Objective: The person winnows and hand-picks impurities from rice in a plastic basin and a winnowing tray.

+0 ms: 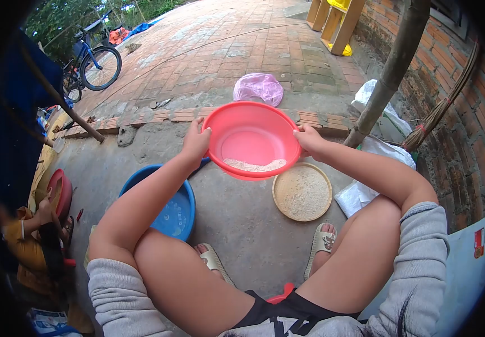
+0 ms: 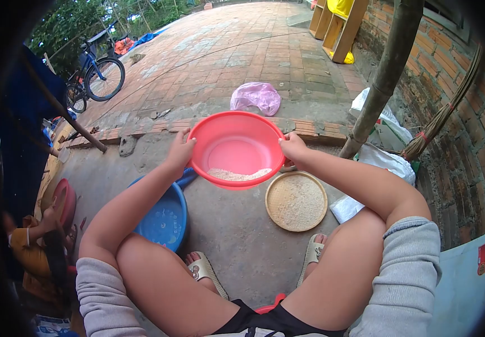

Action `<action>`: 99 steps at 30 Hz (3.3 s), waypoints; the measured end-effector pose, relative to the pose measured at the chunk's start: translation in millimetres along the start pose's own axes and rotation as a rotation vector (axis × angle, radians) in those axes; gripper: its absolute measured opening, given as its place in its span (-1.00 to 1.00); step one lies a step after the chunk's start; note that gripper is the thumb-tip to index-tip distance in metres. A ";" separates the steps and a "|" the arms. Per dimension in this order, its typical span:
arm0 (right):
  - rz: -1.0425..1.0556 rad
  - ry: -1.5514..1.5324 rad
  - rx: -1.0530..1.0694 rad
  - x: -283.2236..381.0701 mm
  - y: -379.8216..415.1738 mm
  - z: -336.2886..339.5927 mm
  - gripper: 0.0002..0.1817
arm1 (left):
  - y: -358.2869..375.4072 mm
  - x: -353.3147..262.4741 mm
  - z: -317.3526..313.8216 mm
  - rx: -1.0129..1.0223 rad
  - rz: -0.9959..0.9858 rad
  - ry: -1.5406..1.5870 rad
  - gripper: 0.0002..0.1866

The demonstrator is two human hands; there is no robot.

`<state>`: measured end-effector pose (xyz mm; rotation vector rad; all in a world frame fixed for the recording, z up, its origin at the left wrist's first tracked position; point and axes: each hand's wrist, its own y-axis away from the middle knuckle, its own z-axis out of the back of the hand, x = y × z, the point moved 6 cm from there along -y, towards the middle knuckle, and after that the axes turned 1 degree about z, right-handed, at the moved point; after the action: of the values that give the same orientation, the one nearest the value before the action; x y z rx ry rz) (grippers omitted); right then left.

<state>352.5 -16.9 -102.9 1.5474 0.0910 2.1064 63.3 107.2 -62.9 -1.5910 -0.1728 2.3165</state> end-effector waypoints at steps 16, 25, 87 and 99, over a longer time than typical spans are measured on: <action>-0.205 -0.166 0.185 -18.7 -24.8 -6.7 -0.83 | 25.4 64.5 -33.5 0.430 0.854 -0.006 -0.88; 0.737 -0.139 -0.254 67.9 3.1 12.0 -0.64 | -15.8 12.6 0.8 -0.080 -0.052 0.130 -0.65; 0.078 -0.350 0.046 -10.3 -60.1 2.5 -0.74 | 17.8 -16.7 -16.8 0.191 0.318 0.147 -0.74; -0.033 -0.233 0.160 16.0 -25.4 -30.3 -0.79 | 19.4 23.1 17.5 0.129 0.685 0.192 -0.79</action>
<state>331.0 19.5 -108.3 1.8607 0.2043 1.9183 35.8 98.1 -82.4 -2.0127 0.6519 2.5329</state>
